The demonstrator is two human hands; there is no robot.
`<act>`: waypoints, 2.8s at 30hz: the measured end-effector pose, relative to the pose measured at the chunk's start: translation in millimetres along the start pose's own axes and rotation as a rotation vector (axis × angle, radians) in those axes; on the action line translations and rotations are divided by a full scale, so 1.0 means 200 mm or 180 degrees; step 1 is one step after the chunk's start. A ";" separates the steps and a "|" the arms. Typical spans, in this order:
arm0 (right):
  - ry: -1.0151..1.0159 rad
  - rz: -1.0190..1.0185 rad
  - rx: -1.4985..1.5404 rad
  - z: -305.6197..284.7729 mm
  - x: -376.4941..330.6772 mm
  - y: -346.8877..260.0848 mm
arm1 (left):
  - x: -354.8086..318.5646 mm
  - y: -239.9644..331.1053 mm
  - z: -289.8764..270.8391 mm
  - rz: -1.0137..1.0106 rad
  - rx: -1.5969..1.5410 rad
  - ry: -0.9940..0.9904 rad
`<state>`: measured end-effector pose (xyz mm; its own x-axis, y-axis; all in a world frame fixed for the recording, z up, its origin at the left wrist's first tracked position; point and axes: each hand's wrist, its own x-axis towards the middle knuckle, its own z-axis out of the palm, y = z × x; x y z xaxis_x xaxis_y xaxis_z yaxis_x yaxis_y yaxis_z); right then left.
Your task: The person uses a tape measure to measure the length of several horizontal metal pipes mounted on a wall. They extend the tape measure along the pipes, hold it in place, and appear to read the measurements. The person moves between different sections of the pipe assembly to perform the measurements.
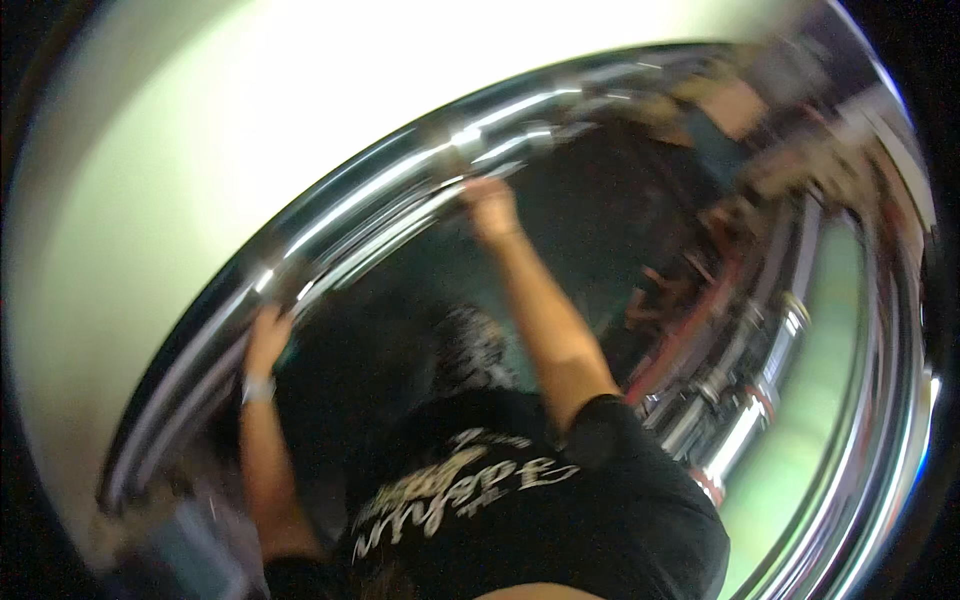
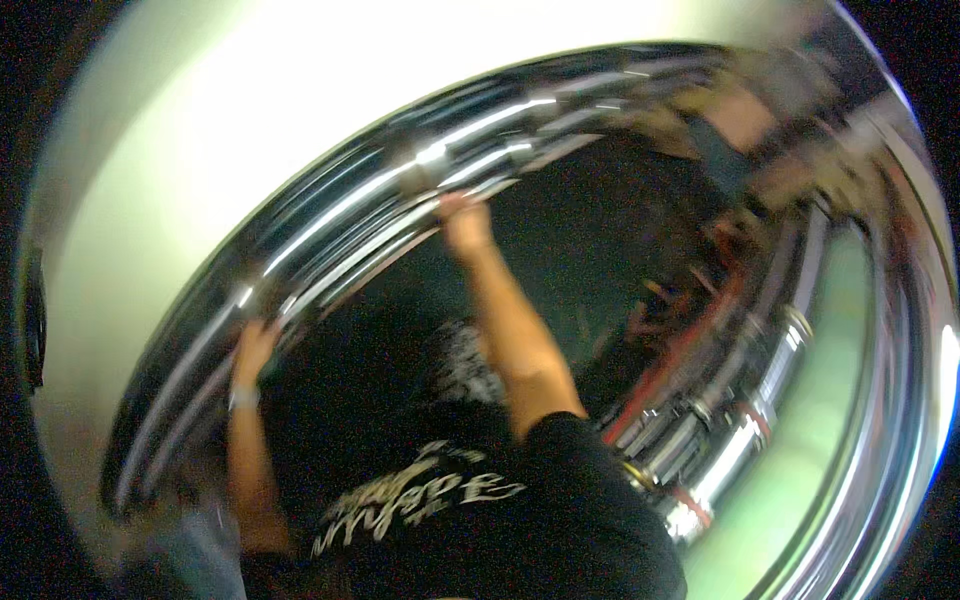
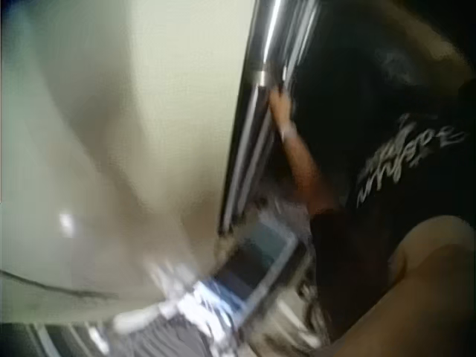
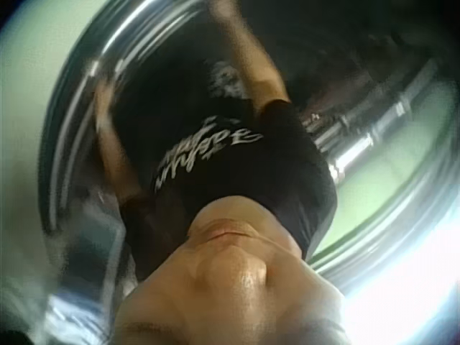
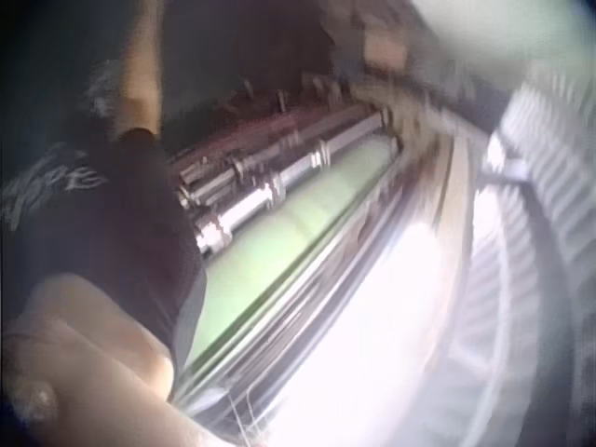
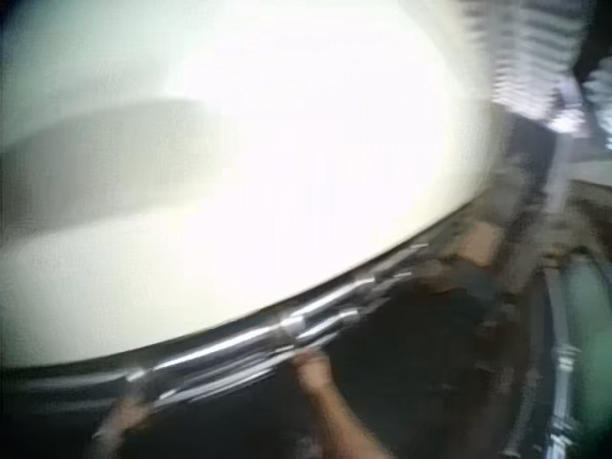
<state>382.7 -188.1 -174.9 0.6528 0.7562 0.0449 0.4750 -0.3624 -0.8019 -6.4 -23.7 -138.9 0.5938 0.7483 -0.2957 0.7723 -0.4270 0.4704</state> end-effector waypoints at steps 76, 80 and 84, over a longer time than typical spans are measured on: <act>0.0389 0.0676 0.3113 0.06 0.02 0.01 | -0.01 0.26 0.16 0.0268 0.0289 0.1092; 0.0369 0.0720 0.3338 0.07 0.02 0.00 | 0.03 0.20 0.21 0.0435 0.0115 0.1413; 0.0204 0.0574 0.3323 0.05 0.05 0.07 | 0.01 0.26 0.16 0.0189 0.0230 0.0978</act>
<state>388.7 -180.0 -191.7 0.7074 0.6968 -0.1187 -0.3541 0.2041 -0.9127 41.0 -60.3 -141.4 0.5509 0.8346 0.0007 0.7588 -0.5013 0.4158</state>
